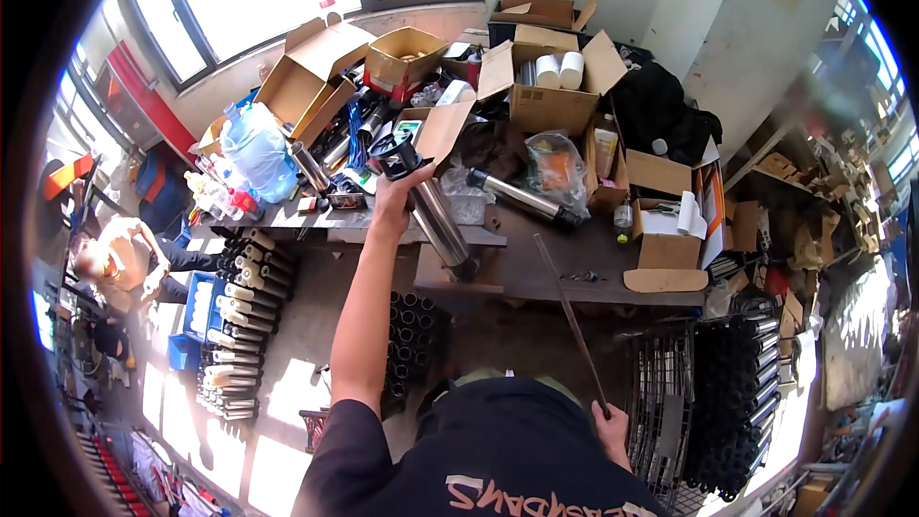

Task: The person assembles metal cylinders by inserting a internal components, tightening them using a manual press tool on a workbench, and placing the finished units into a storage crate.

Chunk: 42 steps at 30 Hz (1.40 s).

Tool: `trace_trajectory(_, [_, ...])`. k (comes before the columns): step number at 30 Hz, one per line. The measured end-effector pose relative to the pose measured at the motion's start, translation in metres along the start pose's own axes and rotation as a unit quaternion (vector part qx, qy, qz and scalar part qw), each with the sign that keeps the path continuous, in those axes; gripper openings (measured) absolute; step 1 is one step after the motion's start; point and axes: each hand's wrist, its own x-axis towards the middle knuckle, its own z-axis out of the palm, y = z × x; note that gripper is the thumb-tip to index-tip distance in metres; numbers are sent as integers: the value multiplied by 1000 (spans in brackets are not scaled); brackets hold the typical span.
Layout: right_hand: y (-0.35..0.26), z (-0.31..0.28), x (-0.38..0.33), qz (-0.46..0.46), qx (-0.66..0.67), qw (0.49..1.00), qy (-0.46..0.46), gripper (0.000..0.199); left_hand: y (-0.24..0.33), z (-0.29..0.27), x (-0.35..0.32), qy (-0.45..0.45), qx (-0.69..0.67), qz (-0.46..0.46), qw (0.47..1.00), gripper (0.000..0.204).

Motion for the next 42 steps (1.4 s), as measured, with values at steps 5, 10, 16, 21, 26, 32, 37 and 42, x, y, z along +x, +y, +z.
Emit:
trace_trajectory(5, [-49, 9, -8, 5, 109, 994, -12, 42, -5, 49, -10, 89, 129, 129, 979, 37])
trace_trajectory(10, [-85, -11, 3, -33, 76, 996, -18, 40, -34, 40, -60, -74, 167, 194, 964, 45])
trace_trajectory(16, [-124, -59, 32, -129, -47, 990, -41, 32, -5, 22, -52, -232, 154, 124, 952, 44])
trace_trajectory(21, [-197, -109, 100, -261, -123, 954, 86, 23, -2, 26, -56, -227, 156, 137, 952, 46])
trace_trajectory(26, [-356, -53, 32, -363, -127, 902, -195, 68, -16, -9, -49, -158, 100, 150, 971, 40])
trace_trajectory(32, [-424, -54, 23, -704, -339, 553, -289, 19, -67, -3, -107, 251, 276, 264, 889, 52])
trace_trajectory(37, [-502, 94, -30, -877, -189, 235, -374, 15, -106, 49, -153, 121, 153, 177, 965, 45])
trace_trajectory(42, [-563, 340, -41, -661, -394, 286, -571, 18, -91, 121, -48, -232, -287, 96, 924, 41])
